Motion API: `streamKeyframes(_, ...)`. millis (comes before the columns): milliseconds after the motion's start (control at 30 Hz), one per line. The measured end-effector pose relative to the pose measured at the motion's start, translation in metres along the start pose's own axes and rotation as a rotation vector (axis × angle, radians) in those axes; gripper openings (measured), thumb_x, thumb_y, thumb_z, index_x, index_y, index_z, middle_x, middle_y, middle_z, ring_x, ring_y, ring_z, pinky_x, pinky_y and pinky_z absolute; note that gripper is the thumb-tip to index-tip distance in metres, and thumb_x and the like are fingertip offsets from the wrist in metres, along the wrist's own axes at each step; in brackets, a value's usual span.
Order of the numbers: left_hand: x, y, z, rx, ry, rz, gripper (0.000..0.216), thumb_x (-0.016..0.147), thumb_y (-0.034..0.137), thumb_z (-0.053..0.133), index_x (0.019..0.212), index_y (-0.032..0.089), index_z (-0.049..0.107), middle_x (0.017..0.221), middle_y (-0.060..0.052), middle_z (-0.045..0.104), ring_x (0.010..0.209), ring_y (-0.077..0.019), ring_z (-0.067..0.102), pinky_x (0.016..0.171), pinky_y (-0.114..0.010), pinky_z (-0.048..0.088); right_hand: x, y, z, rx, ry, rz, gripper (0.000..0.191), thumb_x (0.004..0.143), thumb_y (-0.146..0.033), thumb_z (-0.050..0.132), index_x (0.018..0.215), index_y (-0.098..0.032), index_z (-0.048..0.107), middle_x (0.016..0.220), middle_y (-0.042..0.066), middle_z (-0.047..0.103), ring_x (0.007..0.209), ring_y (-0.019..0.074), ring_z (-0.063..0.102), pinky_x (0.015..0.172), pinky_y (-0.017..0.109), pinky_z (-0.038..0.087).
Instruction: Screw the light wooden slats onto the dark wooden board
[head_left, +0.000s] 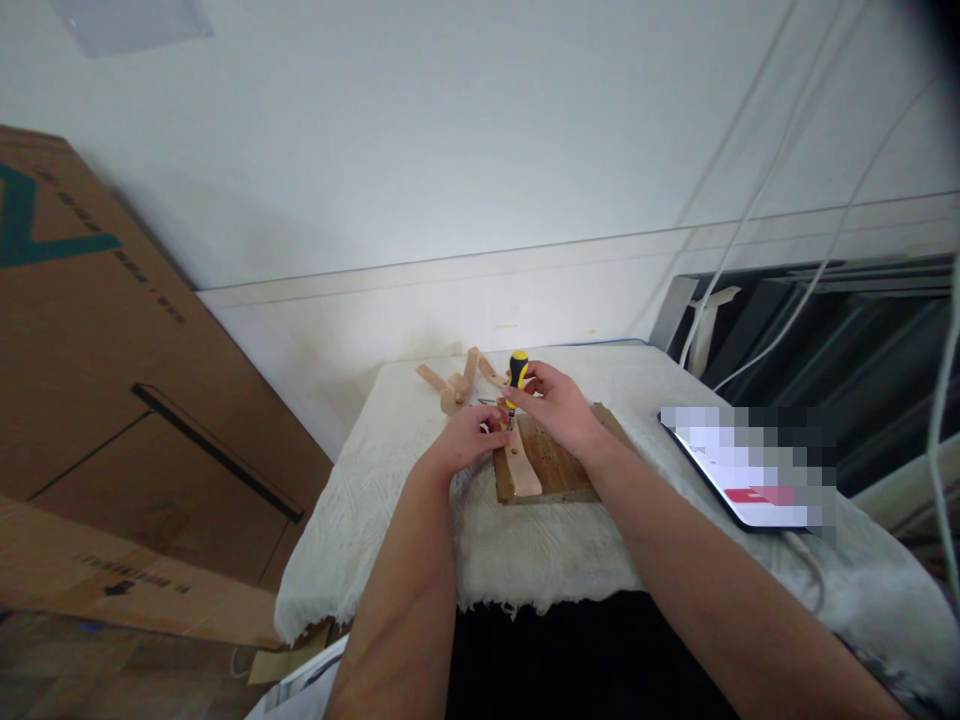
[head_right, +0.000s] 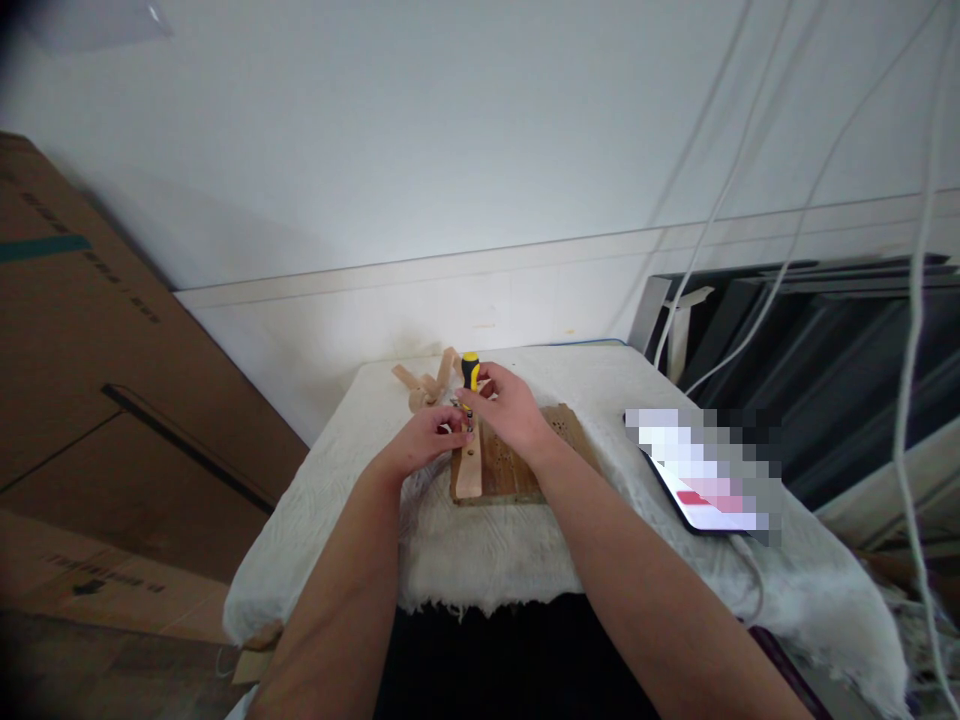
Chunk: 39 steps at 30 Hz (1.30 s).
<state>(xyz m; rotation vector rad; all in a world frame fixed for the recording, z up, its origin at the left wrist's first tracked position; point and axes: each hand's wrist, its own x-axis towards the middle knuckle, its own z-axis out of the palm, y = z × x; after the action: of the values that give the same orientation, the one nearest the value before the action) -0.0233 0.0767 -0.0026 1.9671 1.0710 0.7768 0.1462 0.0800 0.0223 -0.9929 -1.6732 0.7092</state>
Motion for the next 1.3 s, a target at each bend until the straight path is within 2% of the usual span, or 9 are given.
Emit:
streamKeyframes(300,0.0008,-0.001,0.0001,0.009,0.01,0.012,0.015,0.072,0.026,0.063,0.066,0.014,0.056,0.068,0.001,0.054,0.064,-0.0106,0.048,0.06,-0.023,0.038,-0.0011,0.0044,-0.0005,0.085,-0.032,-0.005,0.019,0.078,-0.035,0.058,0.084,-0.018,0.062,0.079,0.002,0.064,0.071,0.0157,0.058,0.067,0.029,0.044)
streamKeyframes(467,0.0007,-0.0004,0.0006,-0.01,0.006,-0.002,0.017,0.072,0.027,0.063,0.065,0.014,0.055,0.067,0.001,0.054,0.063,-0.0104,0.047,0.059,-0.024,0.038,0.002,0.0057,0.0002,-0.03,0.065,0.002,0.026,0.069,-0.039,0.068,0.08,-0.019,0.057,0.071,0.0,0.059,0.064,0.0143,0.053,0.061,0.028,0.041)
streamKeyframes(600,0.0001,-0.0005,0.0008,-0.022,0.004,-0.003,0.017,0.073,0.027,0.062,0.066,0.014,0.056,0.066,0.002,0.053,0.063,-0.0102,0.046,0.059,-0.023,0.038,0.0025,0.0068,0.0,0.004,0.027,0.03,0.026,0.073,-0.04,0.064,0.086,-0.018,0.06,0.078,0.001,0.064,0.065,0.0147,0.055,0.063,0.028,0.042)
streamKeyframes(767,0.0,0.0013,0.0005,-0.008,0.01,0.001,0.016,0.072,0.027,0.063,0.066,0.014,0.056,0.069,0.001,0.054,0.066,-0.0108,0.048,0.06,-0.023,0.038,0.0005,0.0061,-0.0021,0.046,-0.011,-0.006,0.02,0.078,-0.034,0.056,0.087,-0.018,0.064,0.083,0.002,0.066,0.075,0.0169,0.058,0.072,0.03,0.044)
streamKeyframes(1000,0.0012,-0.0018,0.0004,-0.003,0.01,0.01,0.016,0.072,0.027,0.063,0.067,0.014,0.057,0.065,0.002,0.051,0.063,-0.0101,0.046,0.059,-0.023,0.037,0.0009,-0.0001,-0.0007,-0.116,0.045,0.011,0.025,0.071,-0.042,0.065,0.078,-0.019,0.059,0.07,0.0,0.061,0.063,0.0148,0.053,0.061,0.027,0.041)
streamKeyframes(1133,0.0011,-0.0019,0.0007,-0.006,0.013,0.004,0.017,0.072,0.028,0.063,0.065,0.014,0.056,0.065,0.002,0.051,0.063,-0.0103,0.046,0.059,-0.023,0.037,0.001,-0.0007,-0.001,-0.053,0.01,0.001,0.023,0.075,-0.04,0.062,0.084,-0.019,0.063,0.08,0.001,0.065,0.064,0.0143,0.055,0.065,0.028,0.043)
streamKeyframes(1300,-0.0003,0.0027,0.0002,0.003,0.013,-0.001,0.017,0.072,0.027,0.063,0.065,0.014,0.055,0.069,0.001,0.054,0.066,-0.0112,0.049,0.061,-0.024,0.039,-0.0004,0.0021,-0.0029,0.03,-0.038,0.005,0.023,0.078,-0.034,0.056,0.092,-0.019,0.067,0.082,0.002,0.068,0.072,0.017,0.059,0.072,0.031,0.045)
